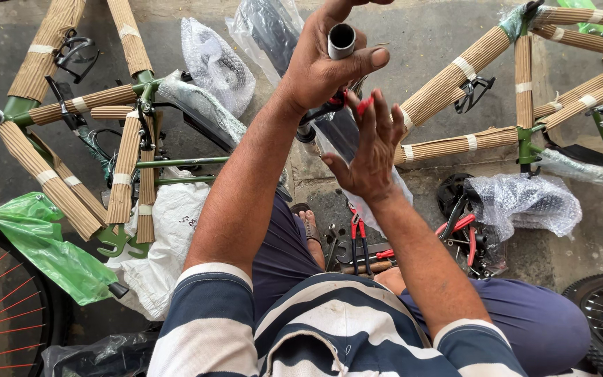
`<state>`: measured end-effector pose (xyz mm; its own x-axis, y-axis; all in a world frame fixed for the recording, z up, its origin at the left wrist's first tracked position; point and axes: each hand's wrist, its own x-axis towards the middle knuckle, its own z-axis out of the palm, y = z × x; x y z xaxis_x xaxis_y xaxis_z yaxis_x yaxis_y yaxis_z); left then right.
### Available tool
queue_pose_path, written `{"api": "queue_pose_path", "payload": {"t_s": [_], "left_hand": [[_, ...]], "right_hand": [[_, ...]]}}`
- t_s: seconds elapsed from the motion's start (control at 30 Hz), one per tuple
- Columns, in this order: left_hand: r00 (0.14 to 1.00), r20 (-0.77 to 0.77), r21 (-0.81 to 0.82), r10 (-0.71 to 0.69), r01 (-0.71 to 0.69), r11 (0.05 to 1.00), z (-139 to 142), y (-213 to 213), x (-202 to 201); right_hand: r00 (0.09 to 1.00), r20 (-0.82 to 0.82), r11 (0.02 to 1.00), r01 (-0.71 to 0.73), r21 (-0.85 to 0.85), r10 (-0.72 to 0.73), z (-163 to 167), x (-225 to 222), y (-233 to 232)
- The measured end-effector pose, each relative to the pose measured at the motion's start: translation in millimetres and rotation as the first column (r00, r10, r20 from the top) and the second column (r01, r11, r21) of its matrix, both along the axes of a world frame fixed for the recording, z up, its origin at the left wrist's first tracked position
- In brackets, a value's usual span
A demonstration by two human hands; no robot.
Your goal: The person sits on the floor of a bicycle shop assembling a new bicycle whose frame is partly wrapped in corrugated cardboard. They tighten a bolt on the frame with a spanner, open a small grease container, and apply red grease by hand to the seat tube, head tube and other frame openings, then work grease onto pedal and crank parts.
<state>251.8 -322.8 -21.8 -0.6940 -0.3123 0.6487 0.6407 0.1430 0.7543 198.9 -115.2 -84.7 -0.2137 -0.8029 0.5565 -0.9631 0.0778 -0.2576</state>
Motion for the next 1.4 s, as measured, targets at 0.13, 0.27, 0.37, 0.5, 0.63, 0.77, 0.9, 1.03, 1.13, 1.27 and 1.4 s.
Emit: {"api": "queue_pose_path", "payload": {"t_s": [0.13,0.27,0.37,0.5,0.63,0.77,0.9,1.03,1.13,1.27,1.4], "left_hand": [[0.999,0.045,0.055,-0.013,0.01,0.998,4.2,4.2,1.4],[0.995,0.097,0.09,0.004,-0.013,0.996,10.7,4.7,0.8],[0.99,0.137,0.086,0.029,-0.041,0.995,11.7,6.6,3.3],[0.959,0.166,0.109,0.231,-0.251,0.962,10.8,23.8,2.3],[0.869,0.083,0.232,0.487,-0.492,0.839,17.3,37.2,-2.4],[0.922,0.155,0.266,0.354,-0.384,0.884,21.9,26.6,14.9],[0.976,0.112,0.238,0.187,-0.209,0.948,17.0,21.2,31.7],[0.972,0.125,0.146,0.197,-0.215,0.966,14.8,25.9,35.3],[0.973,0.152,0.131,0.174,-0.194,0.972,16.2,29.4,40.0],[0.971,0.163,0.144,0.172,-0.196,0.97,16.9,28.5,46.3],[0.97,0.172,0.169,0.171,-0.2,0.965,15.2,27.7,46.7]], "right_hand": [[1.0,-0.017,1.0,0.006,-0.002,-0.006,-0.5,6.1,1.5],[0.986,-0.163,1.0,0.016,0.0,-0.015,2.1,11.0,3.6],[0.998,-0.059,0.999,0.038,0.035,-0.036,3.2,13.7,3.4],[0.998,-0.009,0.998,0.061,0.005,-0.061,5.6,17.0,6.3],[0.798,0.573,0.973,-0.07,-0.221,0.188,15.8,16.2,15.9],[0.45,0.815,0.928,-0.105,-0.358,0.366,30.7,6.2,19.9],[0.721,0.589,0.929,-0.238,-0.283,0.364,37.6,-6.1,9.3],[0.847,0.451,0.96,-0.246,-0.135,0.281,35.2,-12.8,-4.2],[0.891,0.381,0.969,-0.238,-0.072,0.247,30.9,-15.3,-11.9],[0.909,0.349,0.972,-0.236,-0.014,0.225,24.7,-17.6,-19.4],[0.936,0.263,0.97,-0.243,-0.004,0.235,20.7,-17.5,-21.3]]}}
